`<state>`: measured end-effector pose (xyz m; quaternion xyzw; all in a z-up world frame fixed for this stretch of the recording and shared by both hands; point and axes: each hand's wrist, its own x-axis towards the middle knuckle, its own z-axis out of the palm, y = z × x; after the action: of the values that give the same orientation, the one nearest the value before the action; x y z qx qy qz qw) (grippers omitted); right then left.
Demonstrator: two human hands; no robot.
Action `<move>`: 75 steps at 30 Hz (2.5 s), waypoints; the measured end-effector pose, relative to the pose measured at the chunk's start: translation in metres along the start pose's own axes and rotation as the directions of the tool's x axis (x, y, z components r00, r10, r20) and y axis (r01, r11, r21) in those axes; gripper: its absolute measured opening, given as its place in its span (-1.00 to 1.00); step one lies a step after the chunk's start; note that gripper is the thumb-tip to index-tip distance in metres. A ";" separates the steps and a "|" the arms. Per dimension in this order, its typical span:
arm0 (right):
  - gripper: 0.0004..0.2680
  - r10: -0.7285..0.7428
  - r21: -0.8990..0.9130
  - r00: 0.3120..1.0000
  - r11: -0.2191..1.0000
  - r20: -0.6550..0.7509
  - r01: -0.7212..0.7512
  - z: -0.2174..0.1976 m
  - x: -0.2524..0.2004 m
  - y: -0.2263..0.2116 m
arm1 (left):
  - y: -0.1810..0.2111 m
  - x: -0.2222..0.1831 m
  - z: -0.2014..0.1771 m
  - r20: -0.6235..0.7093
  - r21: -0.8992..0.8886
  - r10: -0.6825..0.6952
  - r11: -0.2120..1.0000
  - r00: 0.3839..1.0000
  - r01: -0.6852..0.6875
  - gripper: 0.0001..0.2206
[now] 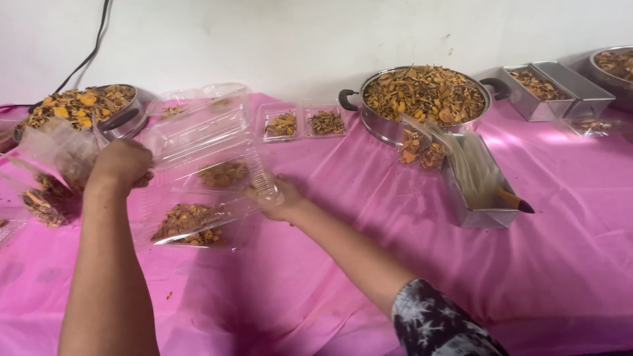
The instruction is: Sorting dried tea slices with a brush and packaging them into small plastic bags.
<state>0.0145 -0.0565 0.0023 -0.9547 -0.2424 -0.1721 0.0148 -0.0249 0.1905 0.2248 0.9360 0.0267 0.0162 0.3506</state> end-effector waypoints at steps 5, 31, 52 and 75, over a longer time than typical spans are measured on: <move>-0.75 -0.202 -0.182 0.920 0.972 -0.337 0.147 -0.019 -0.064 0.006 | -0.035 0.026 0.010 -0.064 0.023 -0.083 0.996 0.994 0.085 -0.84; -0.76 0.478 0.168 0.861 0.847 0.176 -0.504 -0.152 -0.277 0.095 | -0.059 0.024 0.108 -0.220 0.608 0.332 0.782 0.917 -0.137 -0.47; -0.45 0.714 0.764 0.576 0.089 0.399 -0.640 -0.178 -0.389 0.004 | -0.039 -0.216 0.236 0.611 -0.694 0.373 0.676 0.698 0.247 -0.42; -0.70 0.795 0.826 -0.292 -0.562 0.531 -0.028 -0.177 -0.696 -0.018 | 0.116 -0.329 0.386 0.580 -0.707 0.804 0.577 0.132 -0.409 -0.48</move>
<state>-0.6239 -0.3787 -0.0661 -0.3772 0.5281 -0.2647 0.7133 -0.3297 -0.1699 0.0064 0.6320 -0.5531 -0.3140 0.4429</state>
